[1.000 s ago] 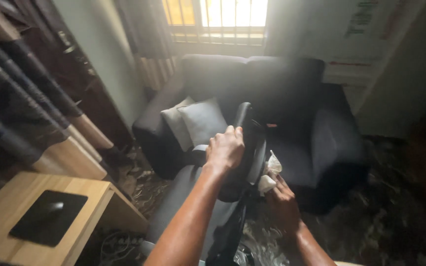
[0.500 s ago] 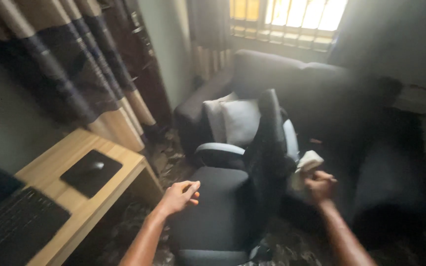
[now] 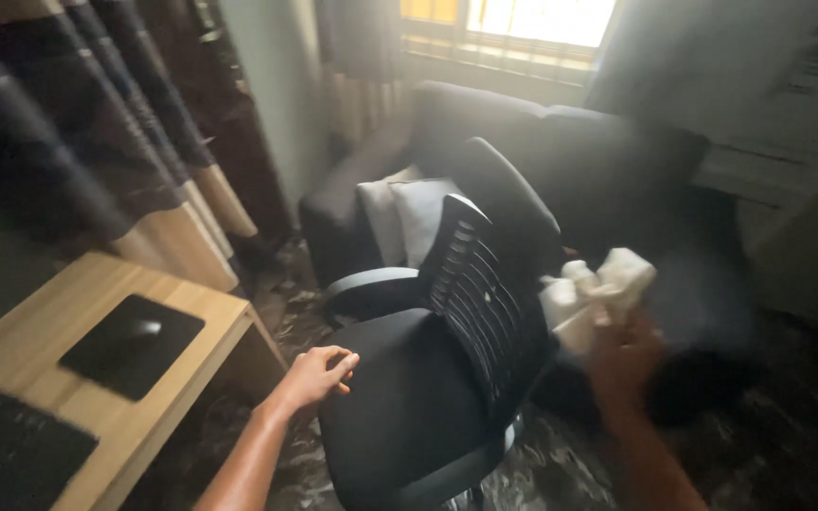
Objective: The person wipes the armrests, seat, and backrest of a black office chair using a white cloth. They move around the chair to clean different surfaces and then push the chair back toward the desk.
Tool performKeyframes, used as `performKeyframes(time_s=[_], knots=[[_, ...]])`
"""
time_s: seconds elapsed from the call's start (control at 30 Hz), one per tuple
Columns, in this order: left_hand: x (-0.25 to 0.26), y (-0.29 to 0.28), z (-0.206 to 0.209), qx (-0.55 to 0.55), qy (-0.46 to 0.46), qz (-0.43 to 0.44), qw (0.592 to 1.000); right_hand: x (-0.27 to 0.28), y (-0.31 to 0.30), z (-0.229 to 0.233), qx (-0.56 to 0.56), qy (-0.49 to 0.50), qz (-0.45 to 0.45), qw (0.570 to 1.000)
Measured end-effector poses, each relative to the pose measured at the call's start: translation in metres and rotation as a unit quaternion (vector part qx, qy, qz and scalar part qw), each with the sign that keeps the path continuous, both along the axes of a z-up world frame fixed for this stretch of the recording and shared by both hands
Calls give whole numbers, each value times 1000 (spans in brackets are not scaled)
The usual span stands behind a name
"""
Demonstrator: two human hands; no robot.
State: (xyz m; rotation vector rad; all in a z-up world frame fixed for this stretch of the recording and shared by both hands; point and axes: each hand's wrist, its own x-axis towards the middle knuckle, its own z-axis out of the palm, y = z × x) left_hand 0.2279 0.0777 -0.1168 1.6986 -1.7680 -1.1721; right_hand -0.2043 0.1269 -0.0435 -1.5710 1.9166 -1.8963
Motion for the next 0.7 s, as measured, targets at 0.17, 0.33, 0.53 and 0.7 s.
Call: performKeyframes(time_s=[0.17, 0.33, 0.53, 0.7], knots=[[33, -34, -38, 11, 51, -51, 997, 106, 26, -36, 58, 32, 123, 990], [75, -52, -44, 29, 60, -83, 994, 189, 13, -132, 248, -89, 156, 952], [104, -50, -55, 80, 45, -101, 991, 214, 9, -317, 441, -34, 192, 876], [126, -60, -127, 104, 31, -120, 987, 188, 51, -389, 471, 305, 268, 783]])
